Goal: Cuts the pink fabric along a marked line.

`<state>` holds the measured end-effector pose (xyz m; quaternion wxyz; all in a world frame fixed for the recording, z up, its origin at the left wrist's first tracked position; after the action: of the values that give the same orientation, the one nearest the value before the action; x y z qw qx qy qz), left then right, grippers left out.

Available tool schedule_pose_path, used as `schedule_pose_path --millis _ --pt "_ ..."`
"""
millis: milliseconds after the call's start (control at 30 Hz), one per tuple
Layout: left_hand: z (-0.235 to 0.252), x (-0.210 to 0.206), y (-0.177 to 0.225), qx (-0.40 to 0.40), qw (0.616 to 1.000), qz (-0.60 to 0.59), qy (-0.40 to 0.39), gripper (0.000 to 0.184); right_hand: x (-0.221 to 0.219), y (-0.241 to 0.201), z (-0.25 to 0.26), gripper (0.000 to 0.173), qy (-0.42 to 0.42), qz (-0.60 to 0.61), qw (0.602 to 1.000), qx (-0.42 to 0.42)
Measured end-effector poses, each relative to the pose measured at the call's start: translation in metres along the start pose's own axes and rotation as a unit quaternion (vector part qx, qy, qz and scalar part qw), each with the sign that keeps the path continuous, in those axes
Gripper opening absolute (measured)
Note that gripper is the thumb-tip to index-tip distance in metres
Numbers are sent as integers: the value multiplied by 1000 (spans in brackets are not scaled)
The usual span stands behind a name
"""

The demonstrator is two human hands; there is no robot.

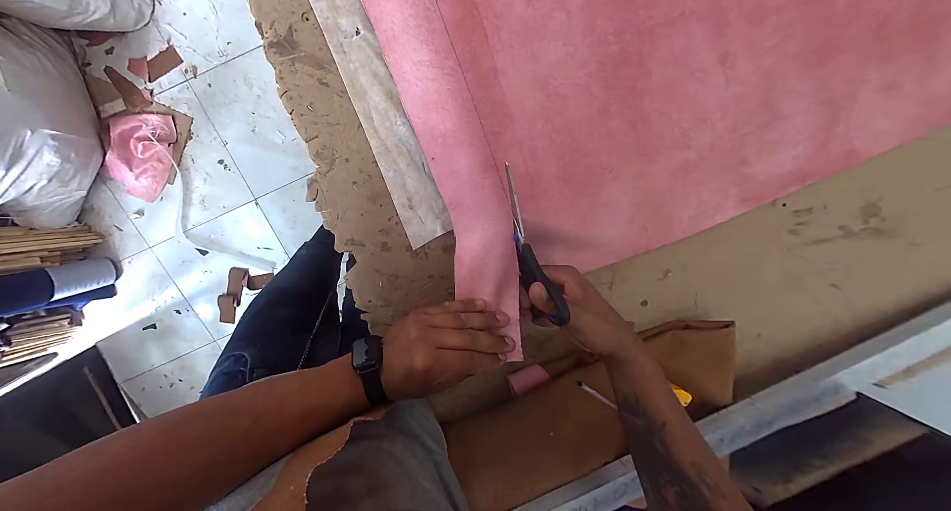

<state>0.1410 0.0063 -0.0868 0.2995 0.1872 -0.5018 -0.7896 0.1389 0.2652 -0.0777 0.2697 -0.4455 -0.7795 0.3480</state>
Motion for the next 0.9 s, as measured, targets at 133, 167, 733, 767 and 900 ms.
schedule_pose_path --millis 133,167,733,767,900 --pt "-4 -1 -1 0 1000 -3 6 17 -4 0 1 50 10 5 1000 -20" --pt "-4 0 0 1 1000 -2 7 18 -5 0 2 49 11 9 1000 -23" --pt "-7 5 12 1 1000 -10 -3 20 9 -18 34 60 -7 18 999 32" --pt "-6 6 13 0 1000 -9 -2 19 10 -20 36 60 -7 13 999 33" --pt "-7 8 14 -3 1000 -12 -2 19 10 -21 38 62 -8 24 999 36"
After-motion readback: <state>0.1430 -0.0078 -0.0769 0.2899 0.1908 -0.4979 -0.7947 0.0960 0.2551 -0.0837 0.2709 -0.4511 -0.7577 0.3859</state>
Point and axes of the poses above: each hand's wrist, its own z-axis towards the middle knuckle, its own x-axis out of the back of the hand, y = z × x, the point moved 2 cm from there along z, towards the middle knuckle, and after that the axes turned 15 degrees about -z, right-handed, at the moved point
